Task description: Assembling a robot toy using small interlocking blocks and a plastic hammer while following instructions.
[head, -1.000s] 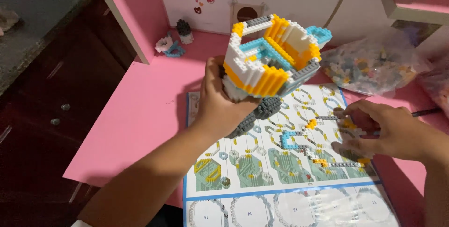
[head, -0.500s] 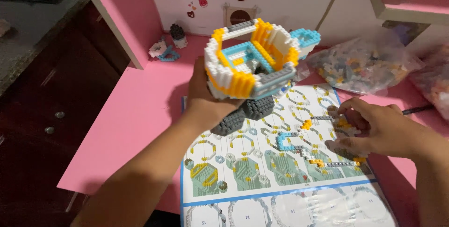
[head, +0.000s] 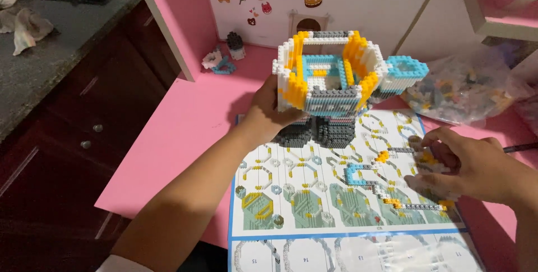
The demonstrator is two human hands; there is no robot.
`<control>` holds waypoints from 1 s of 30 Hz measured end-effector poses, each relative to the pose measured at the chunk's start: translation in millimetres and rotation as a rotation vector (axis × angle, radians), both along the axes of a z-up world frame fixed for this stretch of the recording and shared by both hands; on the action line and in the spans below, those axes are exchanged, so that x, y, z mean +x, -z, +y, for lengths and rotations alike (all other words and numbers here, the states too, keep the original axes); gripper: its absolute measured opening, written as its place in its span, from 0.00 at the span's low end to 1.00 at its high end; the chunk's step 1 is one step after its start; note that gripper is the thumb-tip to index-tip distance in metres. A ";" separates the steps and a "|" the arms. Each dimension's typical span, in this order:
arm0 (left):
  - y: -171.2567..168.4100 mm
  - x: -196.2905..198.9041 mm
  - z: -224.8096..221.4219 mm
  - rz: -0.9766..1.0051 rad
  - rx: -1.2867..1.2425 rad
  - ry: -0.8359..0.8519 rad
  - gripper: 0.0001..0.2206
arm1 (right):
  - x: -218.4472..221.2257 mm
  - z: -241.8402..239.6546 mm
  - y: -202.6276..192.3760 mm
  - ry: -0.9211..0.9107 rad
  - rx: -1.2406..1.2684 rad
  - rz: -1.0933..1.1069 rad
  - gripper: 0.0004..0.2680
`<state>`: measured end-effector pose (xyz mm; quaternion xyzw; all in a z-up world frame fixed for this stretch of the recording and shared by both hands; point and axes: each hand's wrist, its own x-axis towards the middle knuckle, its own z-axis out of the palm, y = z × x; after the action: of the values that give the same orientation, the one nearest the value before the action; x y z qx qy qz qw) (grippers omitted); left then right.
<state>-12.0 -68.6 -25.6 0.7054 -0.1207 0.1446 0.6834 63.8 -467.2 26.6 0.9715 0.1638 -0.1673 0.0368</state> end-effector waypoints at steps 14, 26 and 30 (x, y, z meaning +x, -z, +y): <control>-42.9 -20.6 1.3 0.241 0.393 -0.088 0.35 | 3.8 -7.5 9.8 -0.040 0.005 -0.078 0.28; -42.4 -19.1 24.6 0.096 0.654 -0.200 0.32 | -12.2 0.1 4.1 -0.200 0.067 -0.040 0.46; -36.9 -16.3 27.3 0.021 0.616 -0.165 0.29 | -20.3 12.7 1.9 -0.184 0.042 0.049 0.43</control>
<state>-28.2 -41.3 11.3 0.8881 -0.0942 0.1486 0.4247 43.5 -454.5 24.7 0.9485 0.2567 -0.1834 0.0277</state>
